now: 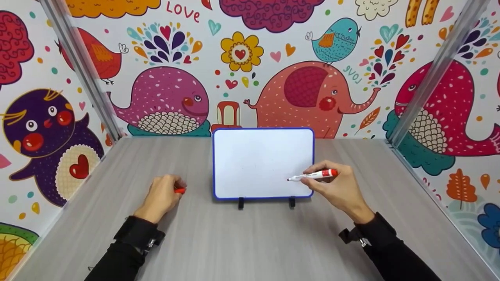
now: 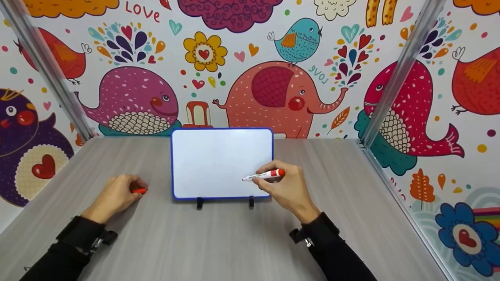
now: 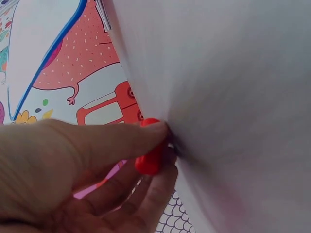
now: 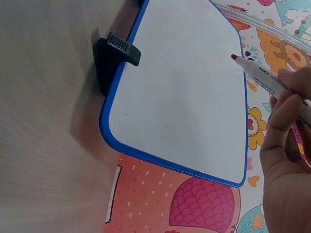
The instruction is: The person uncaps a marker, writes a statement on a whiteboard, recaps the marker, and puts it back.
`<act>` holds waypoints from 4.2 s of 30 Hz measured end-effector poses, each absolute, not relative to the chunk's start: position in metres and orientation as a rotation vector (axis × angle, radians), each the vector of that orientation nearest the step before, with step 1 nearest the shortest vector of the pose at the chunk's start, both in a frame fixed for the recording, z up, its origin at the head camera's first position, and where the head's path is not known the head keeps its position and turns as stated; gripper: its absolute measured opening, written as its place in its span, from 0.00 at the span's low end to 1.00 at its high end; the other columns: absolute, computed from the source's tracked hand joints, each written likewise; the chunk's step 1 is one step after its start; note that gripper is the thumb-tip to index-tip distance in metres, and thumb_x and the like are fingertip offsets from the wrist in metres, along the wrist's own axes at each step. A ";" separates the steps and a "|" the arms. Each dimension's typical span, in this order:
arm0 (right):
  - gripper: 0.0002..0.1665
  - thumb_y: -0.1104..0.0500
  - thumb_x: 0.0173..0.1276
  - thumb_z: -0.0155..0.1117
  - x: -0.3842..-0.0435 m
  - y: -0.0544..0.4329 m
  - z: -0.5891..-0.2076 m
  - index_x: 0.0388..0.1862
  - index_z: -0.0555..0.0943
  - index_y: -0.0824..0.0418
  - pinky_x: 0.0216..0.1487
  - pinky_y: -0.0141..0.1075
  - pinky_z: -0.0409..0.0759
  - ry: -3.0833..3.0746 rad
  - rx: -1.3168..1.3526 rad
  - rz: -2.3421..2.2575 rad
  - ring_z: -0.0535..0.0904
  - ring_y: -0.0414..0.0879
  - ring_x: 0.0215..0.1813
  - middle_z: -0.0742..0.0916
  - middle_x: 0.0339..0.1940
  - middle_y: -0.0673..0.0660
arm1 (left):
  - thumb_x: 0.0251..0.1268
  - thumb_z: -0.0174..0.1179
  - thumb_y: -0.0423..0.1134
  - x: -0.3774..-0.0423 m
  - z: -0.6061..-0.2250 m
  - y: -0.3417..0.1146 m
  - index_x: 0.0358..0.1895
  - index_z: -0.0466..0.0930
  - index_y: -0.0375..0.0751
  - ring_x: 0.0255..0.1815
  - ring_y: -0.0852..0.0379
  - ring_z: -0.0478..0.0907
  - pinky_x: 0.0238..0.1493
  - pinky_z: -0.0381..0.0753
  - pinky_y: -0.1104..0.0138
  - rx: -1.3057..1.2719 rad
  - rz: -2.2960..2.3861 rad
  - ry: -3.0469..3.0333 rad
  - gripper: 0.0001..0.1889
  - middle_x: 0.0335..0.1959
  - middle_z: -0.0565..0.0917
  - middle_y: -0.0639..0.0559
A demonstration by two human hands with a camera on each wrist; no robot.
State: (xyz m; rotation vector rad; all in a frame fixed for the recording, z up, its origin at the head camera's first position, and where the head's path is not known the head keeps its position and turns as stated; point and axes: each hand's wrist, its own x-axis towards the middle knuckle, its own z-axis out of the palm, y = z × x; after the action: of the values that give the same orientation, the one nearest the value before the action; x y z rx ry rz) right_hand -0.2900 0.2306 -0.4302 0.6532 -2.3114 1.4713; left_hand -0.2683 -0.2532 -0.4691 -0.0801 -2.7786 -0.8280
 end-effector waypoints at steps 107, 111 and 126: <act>0.13 0.62 0.75 0.86 -0.328 0.094 -0.421 0.56 0.96 0.60 0.55 0.34 0.97 -2.057 1.023 1.401 0.99 0.51 0.50 0.99 0.52 0.57 | 0.81 0.72 0.27 -0.301 -0.428 -0.186 0.69 0.86 0.24 0.54 0.40 0.95 0.60 0.98 0.49 -0.116 -1.243 -2.643 0.19 0.55 0.95 0.32; 0.13 0.62 0.76 0.85 -0.329 0.085 -0.423 0.56 0.96 0.61 0.59 0.35 0.97 -2.039 1.044 1.348 0.99 0.51 0.53 0.99 0.52 0.57 | 0.80 0.72 0.27 -0.302 -0.428 -0.186 0.68 0.87 0.24 0.53 0.40 0.95 0.60 0.99 0.50 -0.114 -1.252 -2.642 0.19 0.55 0.95 0.31; 0.11 0.63 0.77 0.84 -0.332 0.061 -0.431 0.54 0.94 0.63 0.64 0.39 0.97 -2.011 1.039 1.226 0.98 0.50 0.54 0.99 0.52 0.58 | 0.79 0.74 0.27 -0.303 -0.428 -0.186 0.66 0.88 0.25 0.52 0.41 0.95 0.59 0.98 0.50 -0.131 -1.268 -2.628 0.18 0.54 0.95 0.33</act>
State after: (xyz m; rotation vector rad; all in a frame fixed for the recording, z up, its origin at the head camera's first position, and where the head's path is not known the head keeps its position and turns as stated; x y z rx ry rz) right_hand -0.3325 0.0609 -0.4306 1.0387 -2.0109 1.2261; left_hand -0.3035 -0.1856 -0.4282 -0.1309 -2.6279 -1.2676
